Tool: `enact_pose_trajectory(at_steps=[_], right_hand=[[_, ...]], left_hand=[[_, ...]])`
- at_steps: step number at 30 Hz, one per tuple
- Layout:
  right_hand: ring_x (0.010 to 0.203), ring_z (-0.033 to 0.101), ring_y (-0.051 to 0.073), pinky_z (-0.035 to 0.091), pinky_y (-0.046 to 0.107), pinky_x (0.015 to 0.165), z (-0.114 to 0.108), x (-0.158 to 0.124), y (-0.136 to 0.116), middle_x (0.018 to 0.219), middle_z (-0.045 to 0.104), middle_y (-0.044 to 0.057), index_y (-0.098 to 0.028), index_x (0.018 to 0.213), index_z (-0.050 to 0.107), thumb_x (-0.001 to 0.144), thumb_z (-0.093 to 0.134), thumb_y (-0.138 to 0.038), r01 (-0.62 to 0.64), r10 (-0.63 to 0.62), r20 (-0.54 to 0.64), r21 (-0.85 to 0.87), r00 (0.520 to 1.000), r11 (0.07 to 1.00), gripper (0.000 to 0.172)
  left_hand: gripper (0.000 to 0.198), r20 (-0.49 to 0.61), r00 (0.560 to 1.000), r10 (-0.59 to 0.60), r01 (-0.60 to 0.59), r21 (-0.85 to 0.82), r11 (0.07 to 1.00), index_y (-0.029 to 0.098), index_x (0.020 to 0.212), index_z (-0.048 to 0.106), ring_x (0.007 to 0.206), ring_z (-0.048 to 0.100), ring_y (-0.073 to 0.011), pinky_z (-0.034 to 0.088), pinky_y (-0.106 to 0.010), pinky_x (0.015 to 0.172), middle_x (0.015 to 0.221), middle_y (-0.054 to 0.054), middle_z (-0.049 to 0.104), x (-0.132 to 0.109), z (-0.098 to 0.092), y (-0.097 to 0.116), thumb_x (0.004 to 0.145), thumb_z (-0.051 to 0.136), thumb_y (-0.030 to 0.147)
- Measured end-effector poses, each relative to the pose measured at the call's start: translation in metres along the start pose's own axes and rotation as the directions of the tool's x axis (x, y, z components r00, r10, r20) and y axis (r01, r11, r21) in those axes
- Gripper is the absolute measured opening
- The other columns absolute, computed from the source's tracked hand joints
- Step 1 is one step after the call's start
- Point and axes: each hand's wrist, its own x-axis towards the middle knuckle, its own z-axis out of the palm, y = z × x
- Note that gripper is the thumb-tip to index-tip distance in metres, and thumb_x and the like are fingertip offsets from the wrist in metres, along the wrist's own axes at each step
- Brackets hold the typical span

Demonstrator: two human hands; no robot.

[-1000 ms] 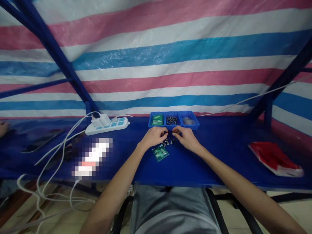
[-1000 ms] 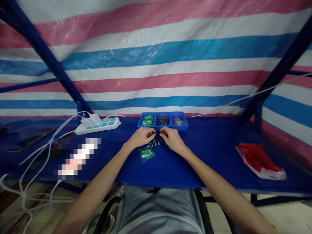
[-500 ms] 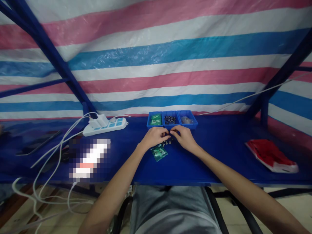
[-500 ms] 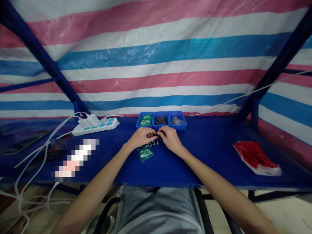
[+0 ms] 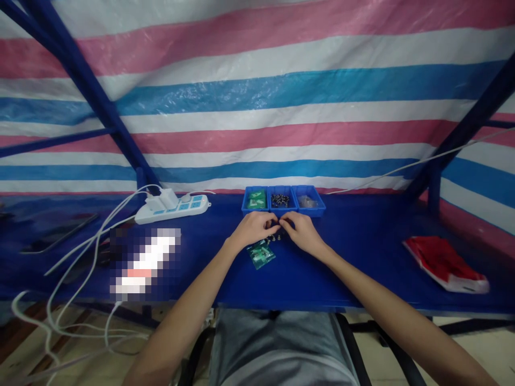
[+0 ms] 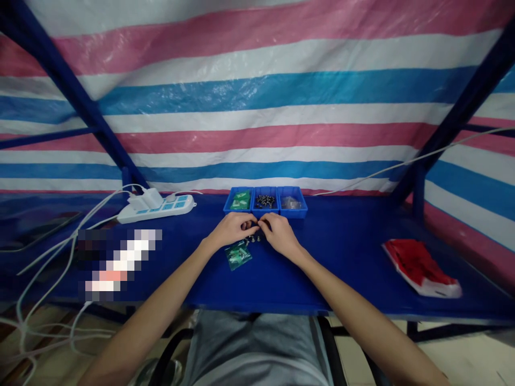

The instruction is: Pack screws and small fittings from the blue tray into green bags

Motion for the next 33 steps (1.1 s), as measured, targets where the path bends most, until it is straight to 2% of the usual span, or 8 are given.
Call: enact_pose_trajectory(at_steps=[5,9,12,18,23,33], right_hand=[[0.085,0.065,0.02,0.044,0.03,0.077,0.003,-0.001,0.003,0.093,0.072,0.007,-0.018,0.095,0.068,0.096,0.051,-0.016,0.0,0.001,0.024,-0.018,1.0,1.0,0.018],[0.085,0.065,0.02,0.044,0.03,0.078,0.003,0.0,0.006,0.093,0.072,0.007,-0.018,0.097,0.068,0.094,0.051,-0.013,-0.002,0.003,0.046,-0.033,0.999,0.999,0.018],[0.084,0.065,0.02,0.044,0.03,0.077,0.003,0.001,0.008,0.091,0.071,0.006,-0.018,0.096,0.068,0.093,0.053,-0.014,-0.011,0.013,0.065,-0.037,0.998,0.999,0.016],[0.079,0.064,0.019,0.043,0.029,0.074,0.003,0.0,0.011,0.088,0.07,0.006,-0.017,0.093,0.067,0.091,0.056,-0.013,-0.026,0.029,0.108,-0.03,0.994,0.999,0.011],[0.075,0.061,0.017,0.041,0.027,0.07,0.003,0.0,0.012,0.083,0.069,0.004,-0.018,0.089,0.065,0.092,0.058,-0.017,-0.037,0.041,0.122,-0.039,0.992,0.999,0.008],[0.073,0.059,0.017,0.037,0.027,0.068,0.003,-0.002,0.004,0.08,0.066,0.003,-0.018,0.083,0.061,0.095,0.055,-0.022,-0.017,0.023,0.116,-0.049,0.993,0.999,0.014]], left_hand=[[0.016,-0.006,1.0,0.004,-0.004,0.011,1.0,0.021,0.097,0.068,0.067,0.059,-0.0137,0.043,-0.024,0.061,0.075,0.0,0.064,-0.001,0.001,-0.001,0.091,0.06,0.034],[0.019,-0.062,0.997,0.047,-0.046,0.031,0.998,0.021,0.104,0.066,0.075,0.061,-0.0138,0.048,-0.026,0.07,0.1,-0.004,0.064,-0.002,0.003,-0.002,0.094,0.059,0.035],[0.02,-0.072,0.996,0.053,-0.051,0.025,0.998,0.021,0.108,0.064,0.077,0.061,-0.0133,0.05,-0.028,0.072,0.109,-0.005,0.06,-0.003,0.004,-0.002,0.094,0.059,0.036],[0.018,-0.049,0.997,0.055,-0.054,0.016,0.998,0.022,0.108,0.064,0.075,0.06,-0.013,0.05,-0.029,0.074,0.112,-0.005,0.058,-0.003,0.005,-0.005,0.097,0.057,0.034],[0.018,-0.062,0.994,0.09,-0.089,0.007,0.996,0.022,0.107,0.065,0.086,0.062,-0.0158,0.05,-0.029,0.079,0.109,-0.005,0.058,-0.002,0.004,-0.005,0.099,0.053,0.032],[0.024,-0.114,0.988,0.108,-0.105,0.032,0.994,0.022,0.105,0.068,0.084,0.06,-0.0138,0.05,-0.029,0.079,0.113,-0.006,0.056,-0.001,0.002,-0.003,0.102,0.047,0.033]])
